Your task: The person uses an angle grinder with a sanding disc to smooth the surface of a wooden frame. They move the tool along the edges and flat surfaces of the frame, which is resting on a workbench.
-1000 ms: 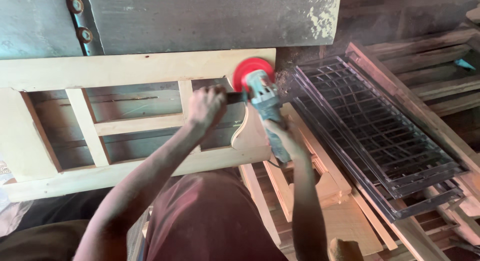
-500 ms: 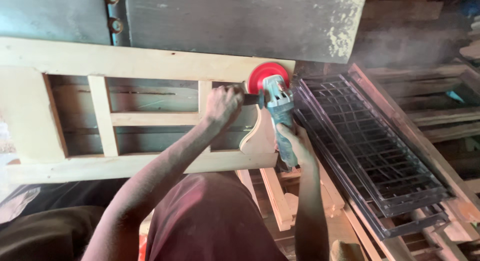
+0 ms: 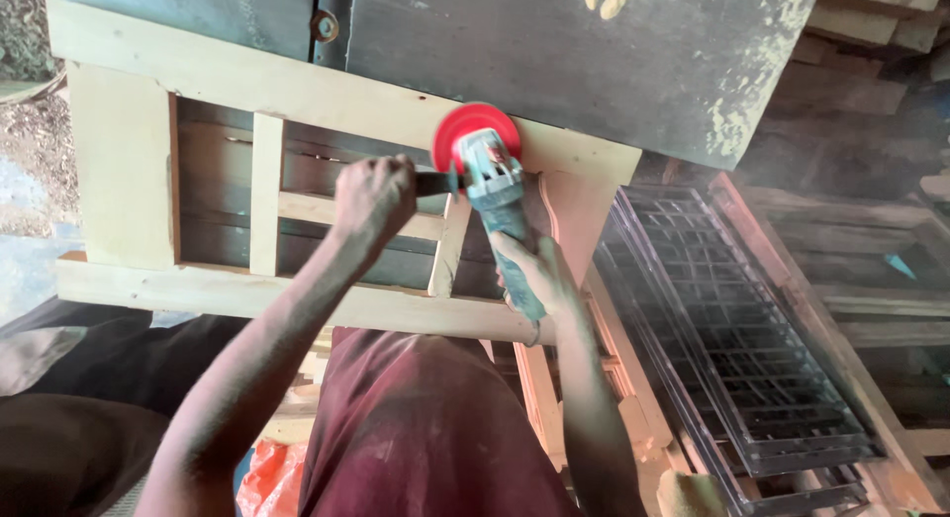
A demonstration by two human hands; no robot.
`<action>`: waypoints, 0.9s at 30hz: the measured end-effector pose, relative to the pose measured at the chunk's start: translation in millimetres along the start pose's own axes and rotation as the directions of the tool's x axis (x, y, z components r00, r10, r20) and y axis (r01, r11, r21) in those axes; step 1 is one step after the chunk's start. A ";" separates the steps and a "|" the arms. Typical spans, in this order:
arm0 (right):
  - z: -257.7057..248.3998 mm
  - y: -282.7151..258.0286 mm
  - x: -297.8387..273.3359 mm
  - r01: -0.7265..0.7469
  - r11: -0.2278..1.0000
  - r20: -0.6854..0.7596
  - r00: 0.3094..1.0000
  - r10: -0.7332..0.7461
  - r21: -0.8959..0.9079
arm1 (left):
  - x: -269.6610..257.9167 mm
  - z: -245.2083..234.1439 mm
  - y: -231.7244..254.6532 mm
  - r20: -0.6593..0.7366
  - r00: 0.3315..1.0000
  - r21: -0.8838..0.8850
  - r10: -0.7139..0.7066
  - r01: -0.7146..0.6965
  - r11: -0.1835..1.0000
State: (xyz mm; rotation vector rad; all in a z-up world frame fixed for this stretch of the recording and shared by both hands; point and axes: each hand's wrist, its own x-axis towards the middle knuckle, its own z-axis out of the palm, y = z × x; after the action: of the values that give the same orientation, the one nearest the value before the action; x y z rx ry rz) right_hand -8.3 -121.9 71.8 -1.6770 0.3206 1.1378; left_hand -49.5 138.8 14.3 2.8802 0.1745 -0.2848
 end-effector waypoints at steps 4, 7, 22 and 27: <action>34.1 -9.5 12.6 -0.025 0.998 -0.018 1.000 0.024 -0.062 | -4.5 -14.9 -37.6 0.104 0.990 -0.002 -0.093 0.094 0.996; 41.5 -10.3 20.0 -0.025 0.999 0.009 1.000 0.025 -0.025 | -1.9 -23.6 -47.7 0.135 0.987 -0.010 -0.090 0.092 0.996; -146.2 72.4 -25.8 0.060 0.964 -0.245 0.970 0.005 0.258 | 86.8 43.3 173.7 0.055 0.940 -0.119 0.337 -0.329 0.937; -171.8 77.7 -33.6 0.119 0.959 -0.273 0.961 -0.046 0.257 | 99.9 45.2 206.9 0.068 0.913 -0.099 0.402 -0.394 0.914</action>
State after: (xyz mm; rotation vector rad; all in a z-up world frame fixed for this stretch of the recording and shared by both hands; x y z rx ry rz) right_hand 11.8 -311.6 54.5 -1.5806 0.5447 0.7677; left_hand 69.0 -62.5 -2.6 2.7294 -0.4055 -0.3140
